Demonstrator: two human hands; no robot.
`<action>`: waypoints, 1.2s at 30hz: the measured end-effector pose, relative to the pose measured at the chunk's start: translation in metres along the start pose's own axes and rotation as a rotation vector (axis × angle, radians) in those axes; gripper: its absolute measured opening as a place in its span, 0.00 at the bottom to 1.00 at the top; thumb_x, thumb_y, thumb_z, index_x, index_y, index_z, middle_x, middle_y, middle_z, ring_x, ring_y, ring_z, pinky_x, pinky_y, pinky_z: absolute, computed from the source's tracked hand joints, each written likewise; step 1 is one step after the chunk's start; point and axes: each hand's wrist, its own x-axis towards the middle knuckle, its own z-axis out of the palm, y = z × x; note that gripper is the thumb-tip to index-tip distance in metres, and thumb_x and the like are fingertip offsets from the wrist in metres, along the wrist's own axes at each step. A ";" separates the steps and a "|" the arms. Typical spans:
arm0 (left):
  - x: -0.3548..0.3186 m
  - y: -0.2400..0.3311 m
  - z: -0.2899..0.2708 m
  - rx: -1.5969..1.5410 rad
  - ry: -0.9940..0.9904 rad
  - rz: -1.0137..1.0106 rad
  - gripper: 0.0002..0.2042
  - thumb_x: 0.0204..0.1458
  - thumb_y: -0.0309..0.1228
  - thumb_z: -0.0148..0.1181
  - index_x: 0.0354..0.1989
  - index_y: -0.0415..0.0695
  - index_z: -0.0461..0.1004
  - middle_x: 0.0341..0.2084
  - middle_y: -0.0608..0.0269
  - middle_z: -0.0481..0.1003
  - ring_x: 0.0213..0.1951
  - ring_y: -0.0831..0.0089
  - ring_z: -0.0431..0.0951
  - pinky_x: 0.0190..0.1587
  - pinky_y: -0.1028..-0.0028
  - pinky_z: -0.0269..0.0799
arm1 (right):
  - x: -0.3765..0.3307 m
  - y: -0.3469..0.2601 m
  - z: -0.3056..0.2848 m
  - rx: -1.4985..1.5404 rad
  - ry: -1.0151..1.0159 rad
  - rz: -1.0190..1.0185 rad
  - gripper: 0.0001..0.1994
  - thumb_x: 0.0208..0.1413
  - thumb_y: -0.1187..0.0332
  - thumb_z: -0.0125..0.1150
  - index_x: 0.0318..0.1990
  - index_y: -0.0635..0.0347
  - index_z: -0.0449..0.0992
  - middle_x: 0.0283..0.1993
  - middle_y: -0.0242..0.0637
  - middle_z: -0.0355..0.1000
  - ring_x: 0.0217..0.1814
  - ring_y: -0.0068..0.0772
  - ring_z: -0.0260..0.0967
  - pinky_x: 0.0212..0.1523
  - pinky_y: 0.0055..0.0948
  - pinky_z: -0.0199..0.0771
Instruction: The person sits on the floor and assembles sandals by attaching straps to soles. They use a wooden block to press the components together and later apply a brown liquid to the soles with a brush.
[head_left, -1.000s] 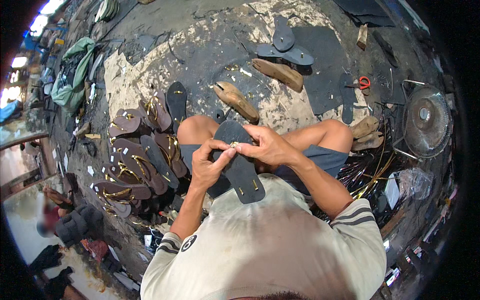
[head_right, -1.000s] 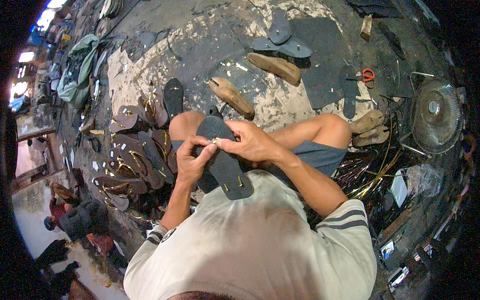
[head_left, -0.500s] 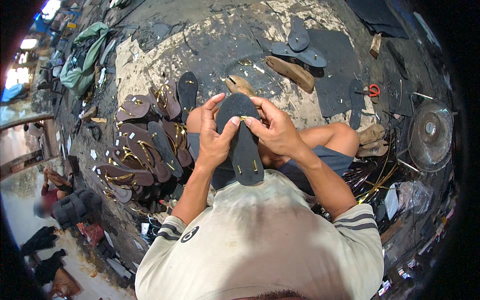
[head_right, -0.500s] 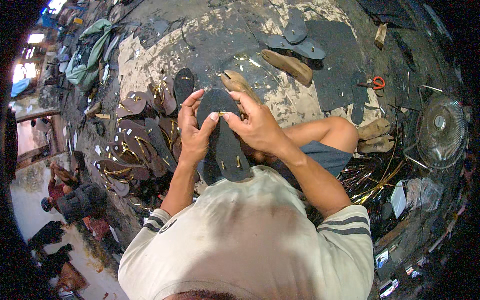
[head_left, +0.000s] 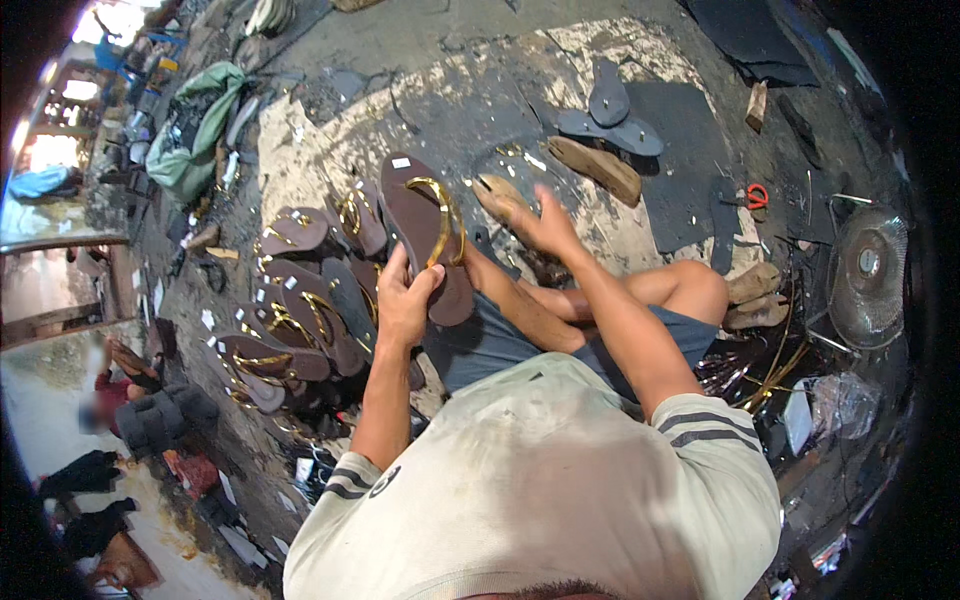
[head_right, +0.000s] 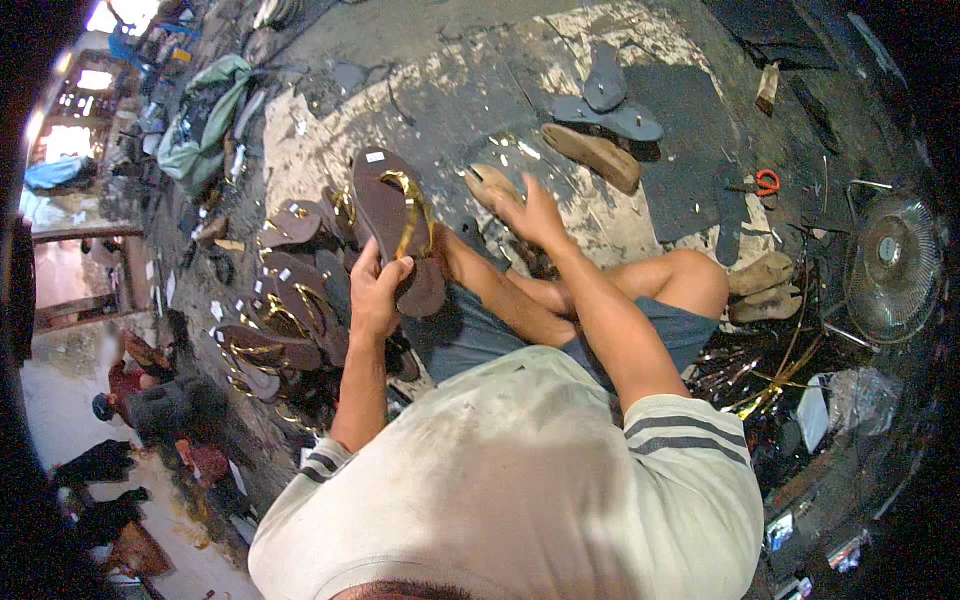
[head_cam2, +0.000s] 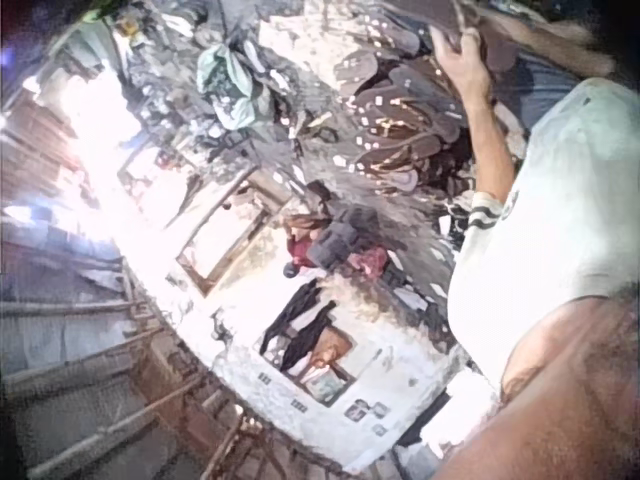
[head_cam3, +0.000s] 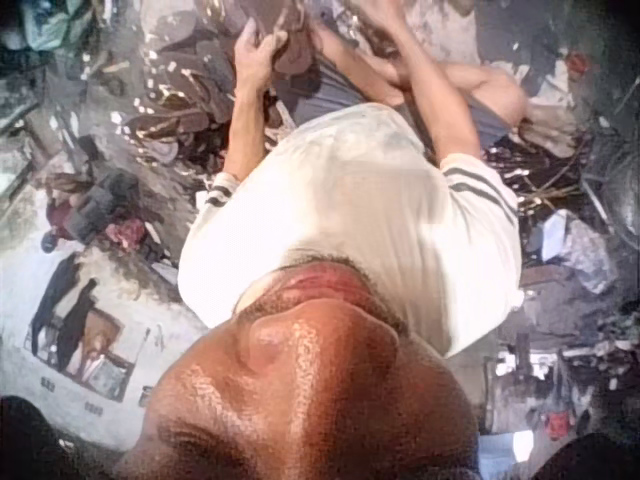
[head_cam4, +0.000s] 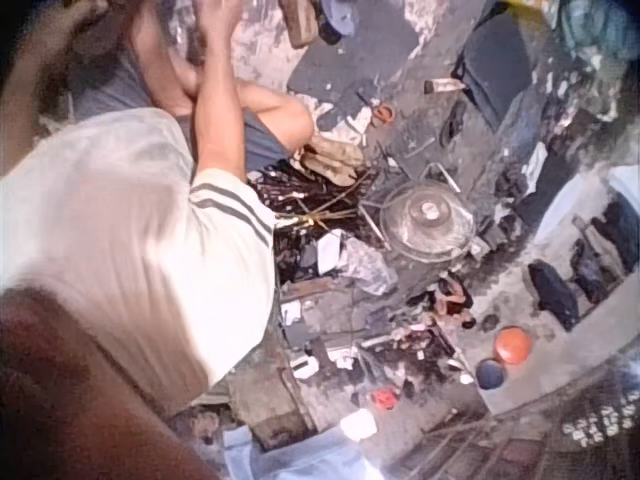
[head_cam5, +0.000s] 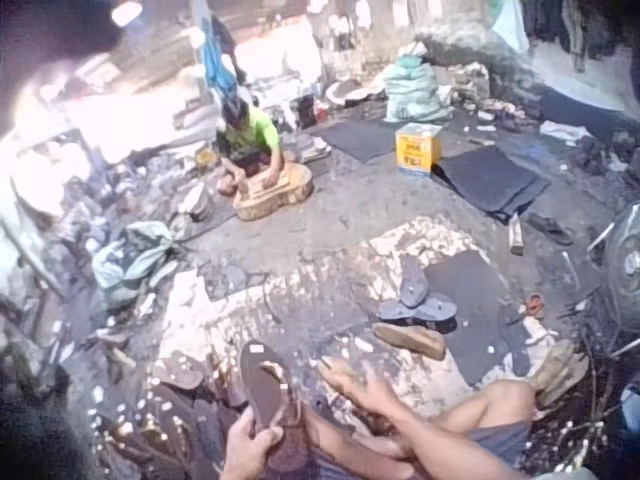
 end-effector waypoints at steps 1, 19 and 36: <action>0.000 0.001 0.001 -0.103 0.024 0.012 0.19 0.57 0.21 0.55 0.59 0.34 0.67 0.46 0.61 0.77 0.43 0.78 0.77 0.47 0.78 0.73 | -0.010 0.027 0.013 -0.128 -0.319 0.142 0.45 0.51 0.47 0.69 0.67 0.72 0.57 0.65 0.65 0.62 0.68 0.59 0.60 0.67 0.46 0.60; 0.029 0.003 0.030 0.727 0.239 0.585 0.17 0.58 0.31 0.49 0.52 0.33 0.69 0.33 0.37 0.76 0.36 0.44 0.79 0.35 0.57 0.71 | -0.103 -0.188 -0.114 0.735 -0.079 0.046 0.28 0.54 0.64 0.67 0.60 0.71 0.68 0.52 0.46 0.74 0.52 0.38 0.72 0.54 0.34 0.72; 0.042 0.057 0.005 -0.593 0.085 0.449 0.31 0.66 0.55 0.39 0.70 0.49 0.47 0.62 0.48 0.61 0.61 0.54 0.66 0.61 0.51 0.68 | -0.108 -0.204 -0.088 0.427 0.141 -0.480 0.29 0.52 0.66 0.70 0.61 0.63 0.68 0.58 0.49 0.67 0.59 0.50 0.64 0.59 0.43 0.62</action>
